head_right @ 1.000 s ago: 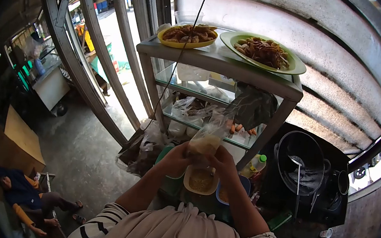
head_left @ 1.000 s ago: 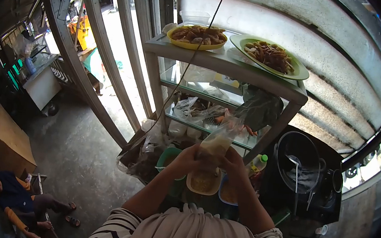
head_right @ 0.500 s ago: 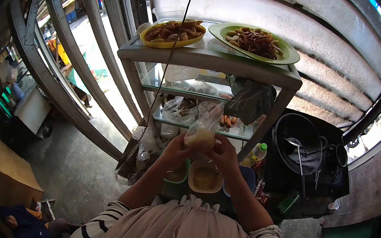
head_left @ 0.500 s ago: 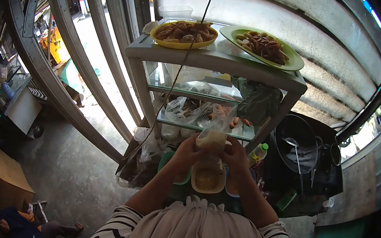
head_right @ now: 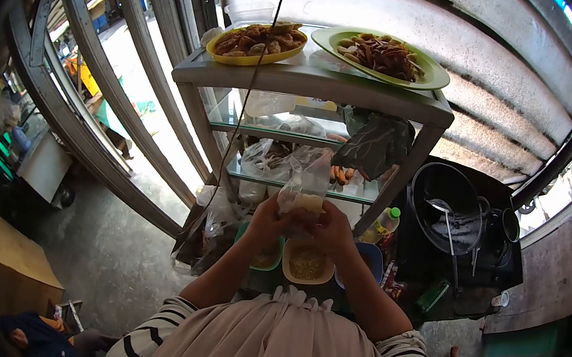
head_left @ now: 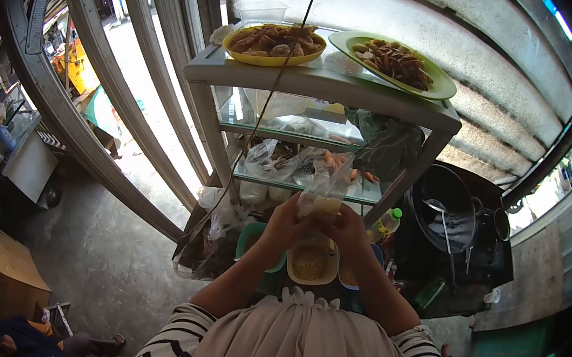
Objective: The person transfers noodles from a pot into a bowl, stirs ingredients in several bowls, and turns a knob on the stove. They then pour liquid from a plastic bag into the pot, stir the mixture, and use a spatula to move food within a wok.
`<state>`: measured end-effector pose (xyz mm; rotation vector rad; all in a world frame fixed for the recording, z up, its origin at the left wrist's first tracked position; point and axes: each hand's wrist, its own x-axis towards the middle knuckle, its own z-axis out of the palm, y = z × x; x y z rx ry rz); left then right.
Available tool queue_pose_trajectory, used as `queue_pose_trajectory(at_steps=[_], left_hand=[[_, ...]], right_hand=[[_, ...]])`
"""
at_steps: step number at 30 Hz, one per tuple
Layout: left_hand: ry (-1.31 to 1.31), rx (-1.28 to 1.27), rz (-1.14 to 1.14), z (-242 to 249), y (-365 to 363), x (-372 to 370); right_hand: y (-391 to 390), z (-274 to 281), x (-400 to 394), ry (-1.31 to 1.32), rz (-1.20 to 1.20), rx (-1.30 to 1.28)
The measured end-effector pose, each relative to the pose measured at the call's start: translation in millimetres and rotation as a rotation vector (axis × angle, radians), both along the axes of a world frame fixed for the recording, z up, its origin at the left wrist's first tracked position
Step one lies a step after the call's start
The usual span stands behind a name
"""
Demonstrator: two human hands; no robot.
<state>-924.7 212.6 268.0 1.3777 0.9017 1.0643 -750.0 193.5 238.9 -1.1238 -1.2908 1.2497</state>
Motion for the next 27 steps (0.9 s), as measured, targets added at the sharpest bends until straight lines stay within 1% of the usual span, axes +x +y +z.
queue_pose_trajectory(at_steps=[1, 2, 3, 5, 6, 8, 10, 12, 13, 15, 16, 18, 20, 21, 22, 23, 24, 26, 27], left_hand=[[0.008, 0.061, -0.048, 1, 0, 0], [0.016, 0.123, -0.095, 2, -1, 0], [0.016, 0.127, -0.097, 2, 0, -1], [0.198, 0.1, -0.119, -2, 3, -4], [0.195, 0.103, -0.116, -8, 5, -4], [0.178, -0.008, -0.19, -18, 10, -6], [0.134, -0.021, -0.19, -22, 15, -10], [0.092, -0.035, -0.188, -23, 15, -16], [0.097, -0.028, -0.155, -23, 14, -19], [0.106, -0.021, -0.116, -23, 12, -24], [0.102, -0.025, -0.084, -21, 10, -27], [0.101, -0.03, -0.049, -21, 8, -32], [0.249, 0.105, 0.054, -20, 6, -37], [0.249, 0.105, 0.06, -18, 5, -41], [0.31, 0.125, 0.03, -11, 2, -46], [0.371, 0.146, 0.0, -6, 1, -50], [0.371, 0.149, 0.007, -5, -1, -52], [0.309, 0.24, -0.051, -3, -5, -57], [0.31, 0.242, -0.046, -2, -6, -58]], right_hand=[[-1, 6, -1, 0.003, -0.002, 0.002], [-3, 14, 0, 0.064, -0.029, -0.043], [-6, 23, 0, 0.123, -0.055, -0.088], [-12, 38, 1, 0.154, -0.056, -0.071], [-13, 42, 1, 0.186, -0.055, -0.058], [-14, 43, 0, 0.213, -0.055, -0.051], [-14, 39, -2, 0.24, -0.049, -0.047], [-10, 30, -3, 0.168, -0.058, 0.025], [-8, 26, -4, 0.168, -0.05, 0.025], [-4, 19, -7, 0.014, -0.128, 0.034], [-2, 15, -9, 0.018, -0.122, 0.034], [1, 9, -12, -0.188, -0.09, 0.137], [0, 11, -15, -0.173, -0.042, 0.137], [-1, 13, -16, -0.16, 0.002, 0.137], [-1, 14, -17, -0.159, 0.008, 0.139], [-2, 15, -19, -0.218, 0.003, 0.161], [-2, 16, -20, -0.277, -0.003, 0.183], [-4, 17, -21, -0.305, 0.015, 0.179], [-5, 18, -22, -0.334, 0.027, 0.169]])
